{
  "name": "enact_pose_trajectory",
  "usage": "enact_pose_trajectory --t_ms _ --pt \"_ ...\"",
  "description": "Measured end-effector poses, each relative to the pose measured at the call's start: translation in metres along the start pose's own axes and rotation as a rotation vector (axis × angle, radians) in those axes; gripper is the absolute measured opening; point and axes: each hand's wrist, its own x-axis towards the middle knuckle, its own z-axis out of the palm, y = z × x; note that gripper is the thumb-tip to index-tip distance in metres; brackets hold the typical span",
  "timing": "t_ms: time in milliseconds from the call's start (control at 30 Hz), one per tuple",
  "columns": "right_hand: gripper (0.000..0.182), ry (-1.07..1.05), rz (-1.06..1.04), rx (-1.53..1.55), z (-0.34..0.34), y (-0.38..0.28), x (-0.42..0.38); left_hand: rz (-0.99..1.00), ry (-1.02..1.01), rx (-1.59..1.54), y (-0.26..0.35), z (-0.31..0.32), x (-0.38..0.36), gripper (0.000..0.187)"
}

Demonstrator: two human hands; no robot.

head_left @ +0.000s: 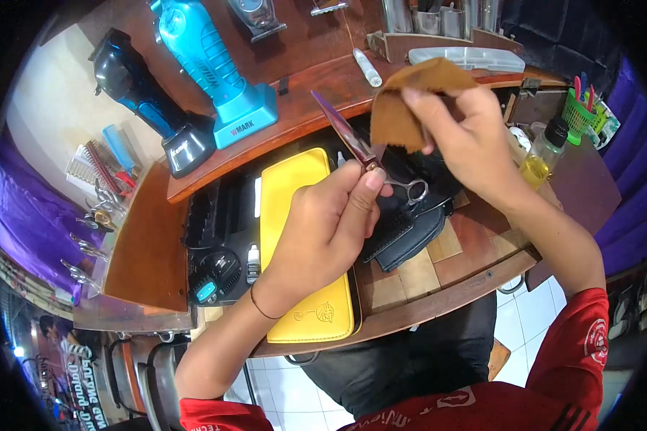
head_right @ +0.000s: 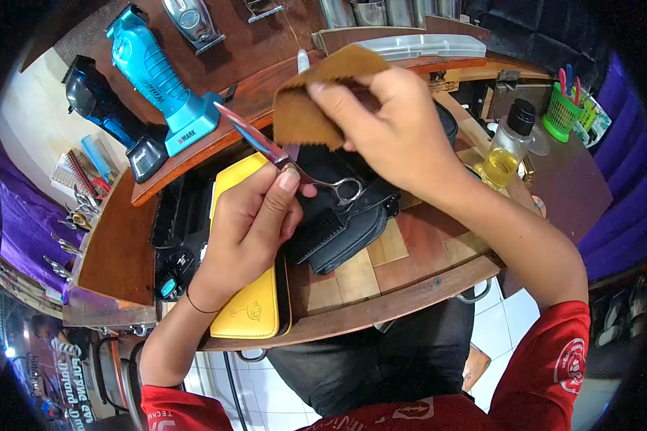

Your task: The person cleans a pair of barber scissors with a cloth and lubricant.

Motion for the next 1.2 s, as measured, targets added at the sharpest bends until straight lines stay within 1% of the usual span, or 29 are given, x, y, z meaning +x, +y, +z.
enact_pose_trajectory --t_ms 67,100,167,233,267,300,333,367,400,433,600,667,733,833,867,933,967,1067,1200 --pt "0.023 0.091 0.042 0.003 -0.004 0.002 0.004 0.009 0.003 0.007 -0.001 0.001 0.000 0.027" --pt "0.023 0.094 0.038 0.002 -0.007 0.004 0.006 0.040 -0.012 -0.004 -0.002 0.001 -0.001 0.028" --pt "0.025 0.163 -0.027 -0.020 -0.011 0.007 0.009 0.077 -0.026 -0.011 -0.002 -0.001 0.000 0.029" --pt "0.028 0.204 -0.005 0.009 -0.012 0.010 0.009 -0.051 -0.025 -0.223 -0.001 -0.004 0.001 0.033" --pt "0.030 0.242 0.022 0.041 -0.011 0.010 0.009 -0.046 -0.017 -0.219 0.000 -0.005 0.001 0.033" --pt "0.027 0.190 0.006 0.181 -0.010 0.005 0.007 -0.084 -0.020 -0.354 0.001 -0.007 0.001 0.034" --pt "0.027 0.183 0.000 0.186 -0.008 0.002 0.005 -0.122 -0.024 -0.491 0.001 -0.008 0.001 0.035" --pt "0.025 0.135 -0.070 0.143 -0.008 0.001 0.003 -0.114 -0.030 -0.536 -0.001 -0.009 0.002 0.034" --pt "0.024 0.088 -0.141 0.099 -0.008 0.000 0.001 -0.111 -0.023 -0.535 0.000 -0.009 0.002 0.034" --pt "0.018 0.049 -0.204 0.090 -0.010 0.001 -0.002 -0.117 -0.024 -0.555 0.000 -0.009 0.002 0.034" --pt "0.022 -0.041 -0.150 0.042 -0.005 -0.006 -0.006 -0.130 -0.030 -0.547 0.001 -0.008 0.001 0.034" --pt "0.023 0.001 -0.208 0.045 0.002 -0.004 -0.004 -0.126 -0.042 -0.507 0.002 -0.008 0.001 0.034" --pt "0.025 -0.019 -0.215 0.038 0.000 0.001 -0.002 -0.116 -0.054 -0.484 0.000 -0.009 0.001 0.033" --pt "0.025 -0.268 -0.072 0.003 -0.005 -0.005 -0.001 -0.087 -0.072 -0.435 -0.002 -0.007 0.000 0.033" --pt "0.025 -0.267 -0.070 0.002 -0.005 -0.007 -0.001 -0.069 -0.079 -0.408 -0.003 -0.007 0.000 0.033" --pt "0.023 -0.484 0.189 0.275 -0.006 -0.009 -0.001 -0.069 -0.082 -0.365 -0.001 -0.006 0.000 0.034" --pt "0.021 -0.470 0.230 0.338 -0.005 -0.007 -0.002 -0.065 -0.083 -0.320 0.000 -0.006 0.000 0.034" --pt "0.024 -0.418 0.248 0.370 -0.004 -0.002 -0.002 -0.044 -0.101 -0.298 0.001 -0.006 0.000 0.035" --pt "0.027 -0.355 0.229 0.427 -0.004 0.001 -0.002 -0.090 -0.148 -0.334 0.001 -0.009 0.002 0.036"
